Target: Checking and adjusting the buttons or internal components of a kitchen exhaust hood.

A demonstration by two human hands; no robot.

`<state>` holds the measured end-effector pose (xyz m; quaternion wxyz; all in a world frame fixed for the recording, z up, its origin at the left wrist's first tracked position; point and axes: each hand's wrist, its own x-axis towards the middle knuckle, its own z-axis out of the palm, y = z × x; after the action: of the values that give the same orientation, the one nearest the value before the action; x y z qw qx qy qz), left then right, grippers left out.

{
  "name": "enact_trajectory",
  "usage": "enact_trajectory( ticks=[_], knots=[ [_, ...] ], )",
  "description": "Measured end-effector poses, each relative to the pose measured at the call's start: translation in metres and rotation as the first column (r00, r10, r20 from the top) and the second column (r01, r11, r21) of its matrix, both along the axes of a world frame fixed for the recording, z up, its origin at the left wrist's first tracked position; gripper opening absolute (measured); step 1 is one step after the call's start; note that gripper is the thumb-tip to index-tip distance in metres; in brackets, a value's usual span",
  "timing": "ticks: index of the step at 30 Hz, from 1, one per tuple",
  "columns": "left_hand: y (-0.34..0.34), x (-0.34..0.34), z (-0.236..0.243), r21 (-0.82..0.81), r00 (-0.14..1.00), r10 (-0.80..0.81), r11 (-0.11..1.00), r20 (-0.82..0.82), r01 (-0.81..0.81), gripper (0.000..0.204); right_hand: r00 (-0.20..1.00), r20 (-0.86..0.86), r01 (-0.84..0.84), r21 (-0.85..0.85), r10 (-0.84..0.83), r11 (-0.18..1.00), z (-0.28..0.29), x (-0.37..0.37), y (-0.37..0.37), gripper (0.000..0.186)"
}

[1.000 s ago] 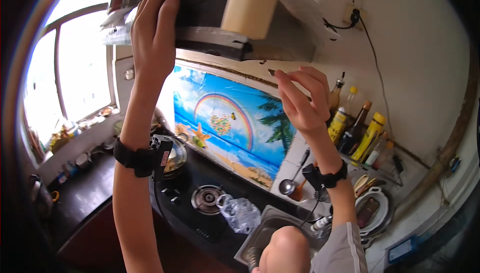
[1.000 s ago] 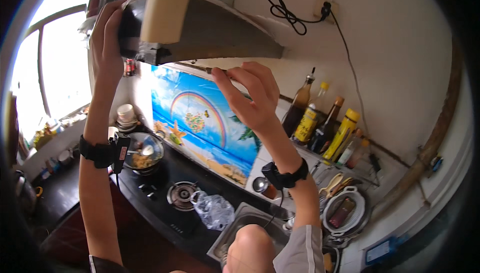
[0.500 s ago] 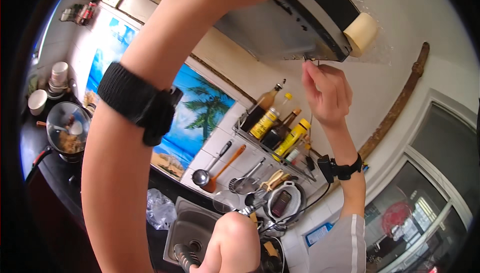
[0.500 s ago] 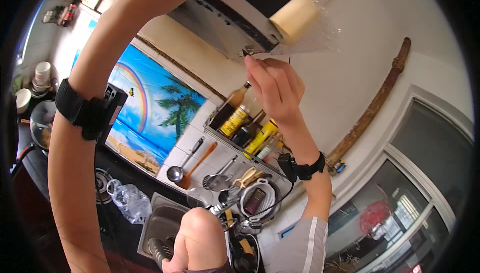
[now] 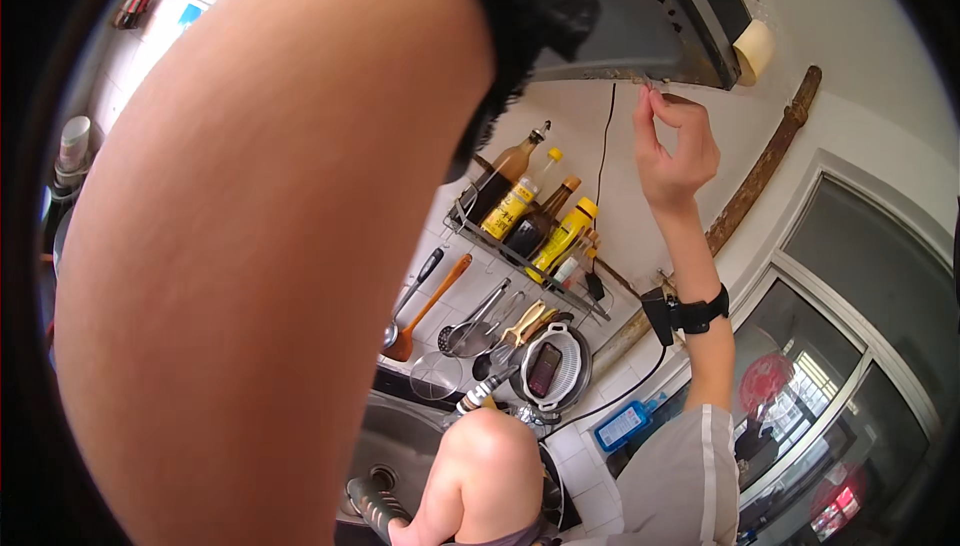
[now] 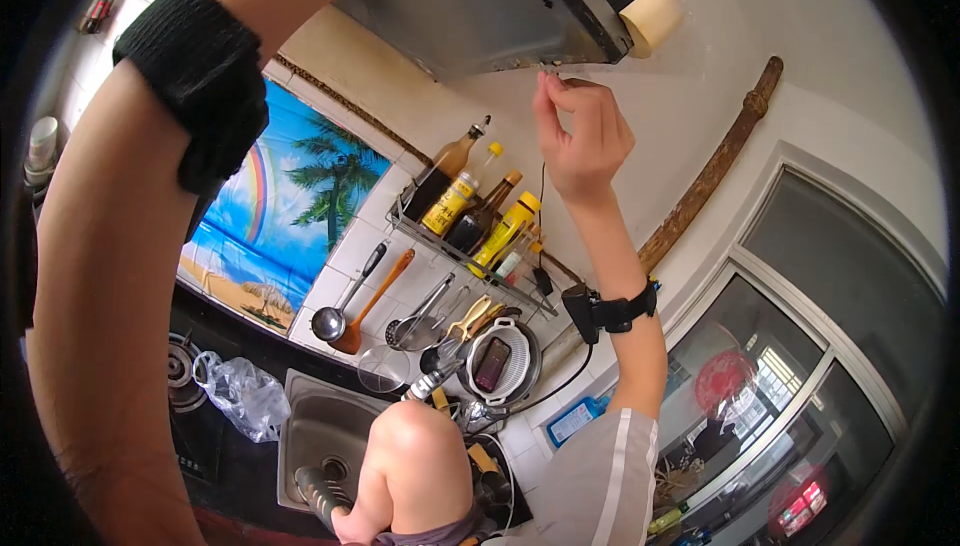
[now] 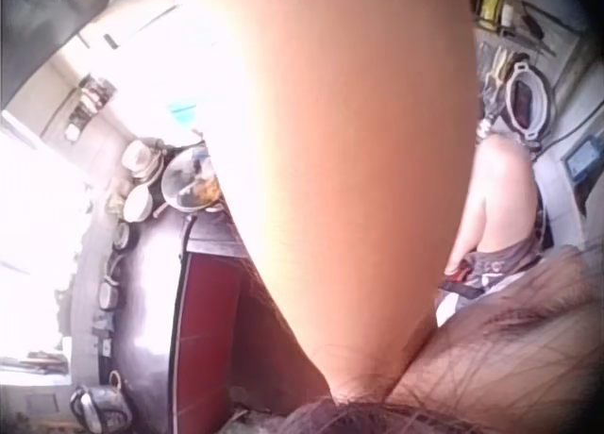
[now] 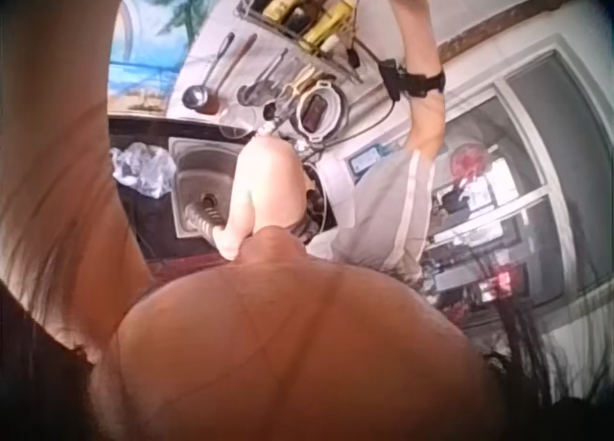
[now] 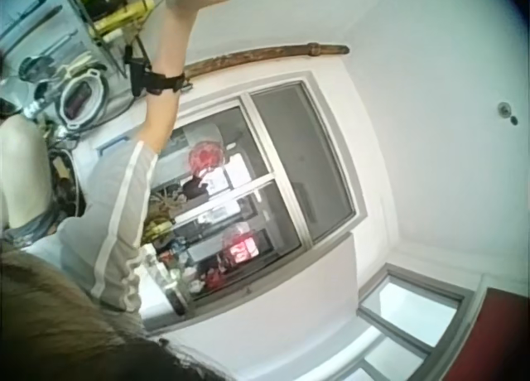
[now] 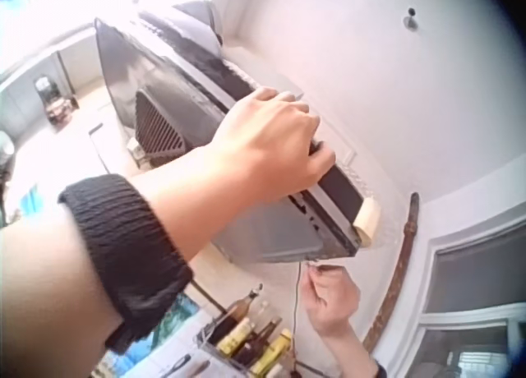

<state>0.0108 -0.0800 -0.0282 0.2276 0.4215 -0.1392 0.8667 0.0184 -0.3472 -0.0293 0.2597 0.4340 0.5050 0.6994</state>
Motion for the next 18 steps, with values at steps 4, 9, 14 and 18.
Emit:
enact_trajectory(
  ticks=[4, 9, 14, 18],
  knots=[
    [0.002, -0.008, -0.008, 0.043, 0.992, -0.029, 0.998, -0.123, 0.034, 0.044, 0.999, -0.048, -0.021, 0.049, 0.023, 0.999, -0.006, 0.003, 0.001, 0.022],
    [0.001, -0.005, -0.002, 0.02, 0.989, -0.011, 1.0, -0.148, 0.014, 0.042, 0.994, -0.105, -0.034, 0.074, 0.041, 0.997, -0.011, 0.008, 0.002, 0.022],
    [0.002, -0.011, -0.002, 0.068, 0.975, -0.046, 0.996, -0.215, 0.062, 0.041, 0.998, -0.057, -0.037, 0.055, 0.04, 0.998, -0.009, 0.013, 0.002, 0.024],
    [0.001, -0.009, -0.004, 0.075, 0.975, -0.048, 0.995, -0.217, 0.065, 0.041, 0.998, -0.051, -0.035, 0.049, 0.038, 0.998, -0.011, 0.014, 0.003, 0.025]
  ],
)
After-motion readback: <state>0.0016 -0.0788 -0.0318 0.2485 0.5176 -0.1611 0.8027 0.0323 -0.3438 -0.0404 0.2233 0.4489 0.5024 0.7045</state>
